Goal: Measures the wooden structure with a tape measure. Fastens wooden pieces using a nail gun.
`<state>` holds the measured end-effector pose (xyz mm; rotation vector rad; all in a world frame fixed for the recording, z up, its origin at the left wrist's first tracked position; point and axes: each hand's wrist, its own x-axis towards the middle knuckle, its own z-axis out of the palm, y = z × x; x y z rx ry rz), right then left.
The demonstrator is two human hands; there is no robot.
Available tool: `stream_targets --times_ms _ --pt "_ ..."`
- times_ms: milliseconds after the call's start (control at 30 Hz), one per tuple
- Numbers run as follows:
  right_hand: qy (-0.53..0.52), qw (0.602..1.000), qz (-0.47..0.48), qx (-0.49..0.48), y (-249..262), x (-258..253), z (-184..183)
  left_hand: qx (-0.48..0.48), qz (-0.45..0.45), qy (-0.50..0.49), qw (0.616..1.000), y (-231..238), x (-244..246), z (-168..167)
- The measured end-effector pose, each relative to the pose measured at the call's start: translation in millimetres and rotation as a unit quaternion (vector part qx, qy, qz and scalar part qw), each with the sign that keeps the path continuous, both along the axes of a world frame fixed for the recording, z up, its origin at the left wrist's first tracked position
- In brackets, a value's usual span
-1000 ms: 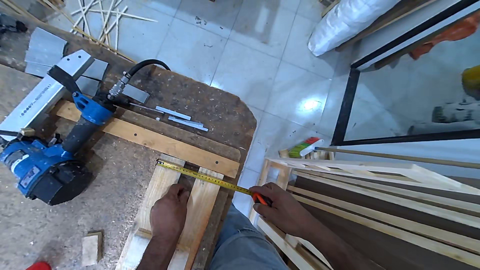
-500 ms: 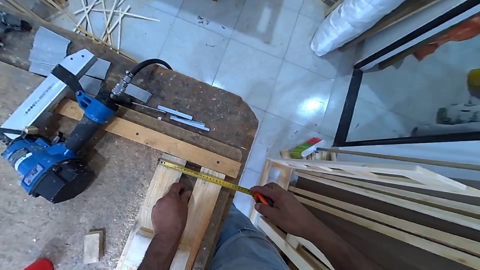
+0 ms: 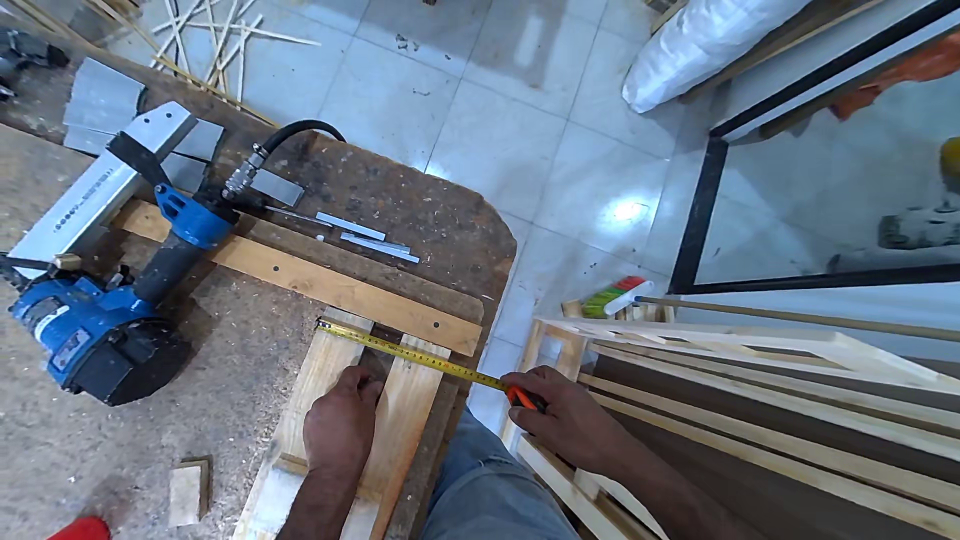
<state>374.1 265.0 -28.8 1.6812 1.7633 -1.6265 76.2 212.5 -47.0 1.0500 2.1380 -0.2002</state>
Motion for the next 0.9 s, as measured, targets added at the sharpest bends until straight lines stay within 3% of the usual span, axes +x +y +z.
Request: stream_targets --times_ms 900 --pt "0.001 1.0 0.0 -0.002 1.2 -0.9 2.8 -0.016 0.0 0.002 1.0 1.4 -0.8 -1.3"
